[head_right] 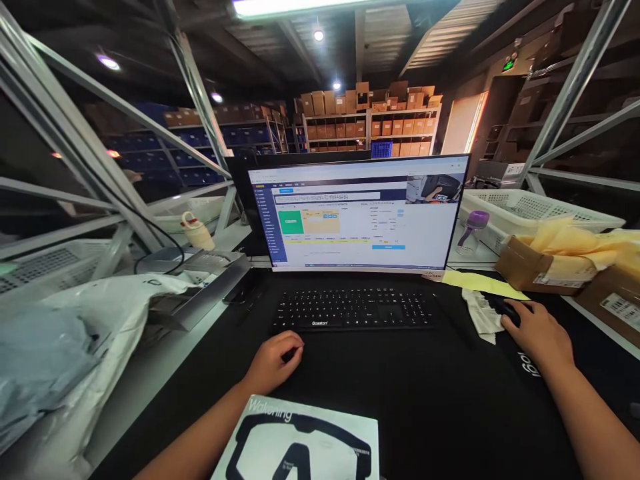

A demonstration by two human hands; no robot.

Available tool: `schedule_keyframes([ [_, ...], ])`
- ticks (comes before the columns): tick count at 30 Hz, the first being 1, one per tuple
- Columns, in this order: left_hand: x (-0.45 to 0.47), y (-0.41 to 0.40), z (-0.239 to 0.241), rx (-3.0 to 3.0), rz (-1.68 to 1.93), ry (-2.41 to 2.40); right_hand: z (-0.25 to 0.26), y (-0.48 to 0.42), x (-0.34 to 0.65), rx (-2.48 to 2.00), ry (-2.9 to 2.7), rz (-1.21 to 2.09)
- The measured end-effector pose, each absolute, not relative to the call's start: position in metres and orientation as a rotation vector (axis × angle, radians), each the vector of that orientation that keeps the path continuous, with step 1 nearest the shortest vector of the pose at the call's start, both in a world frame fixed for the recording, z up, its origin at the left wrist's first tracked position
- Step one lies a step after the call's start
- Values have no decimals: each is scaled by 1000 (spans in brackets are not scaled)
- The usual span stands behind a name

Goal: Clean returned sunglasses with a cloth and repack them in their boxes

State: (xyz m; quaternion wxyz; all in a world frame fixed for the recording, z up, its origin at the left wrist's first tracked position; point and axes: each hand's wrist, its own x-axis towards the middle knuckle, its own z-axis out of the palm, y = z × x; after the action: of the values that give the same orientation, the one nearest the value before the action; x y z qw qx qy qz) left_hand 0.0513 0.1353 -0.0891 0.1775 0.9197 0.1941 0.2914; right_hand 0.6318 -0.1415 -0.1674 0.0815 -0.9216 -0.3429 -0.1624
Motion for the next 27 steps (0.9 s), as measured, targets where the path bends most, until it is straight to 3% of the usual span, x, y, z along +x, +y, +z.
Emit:
schedule_keyframes([
  [27,52,132,-85,2610,786,550,-165,-142,633,-2772,-1090,-456],
])
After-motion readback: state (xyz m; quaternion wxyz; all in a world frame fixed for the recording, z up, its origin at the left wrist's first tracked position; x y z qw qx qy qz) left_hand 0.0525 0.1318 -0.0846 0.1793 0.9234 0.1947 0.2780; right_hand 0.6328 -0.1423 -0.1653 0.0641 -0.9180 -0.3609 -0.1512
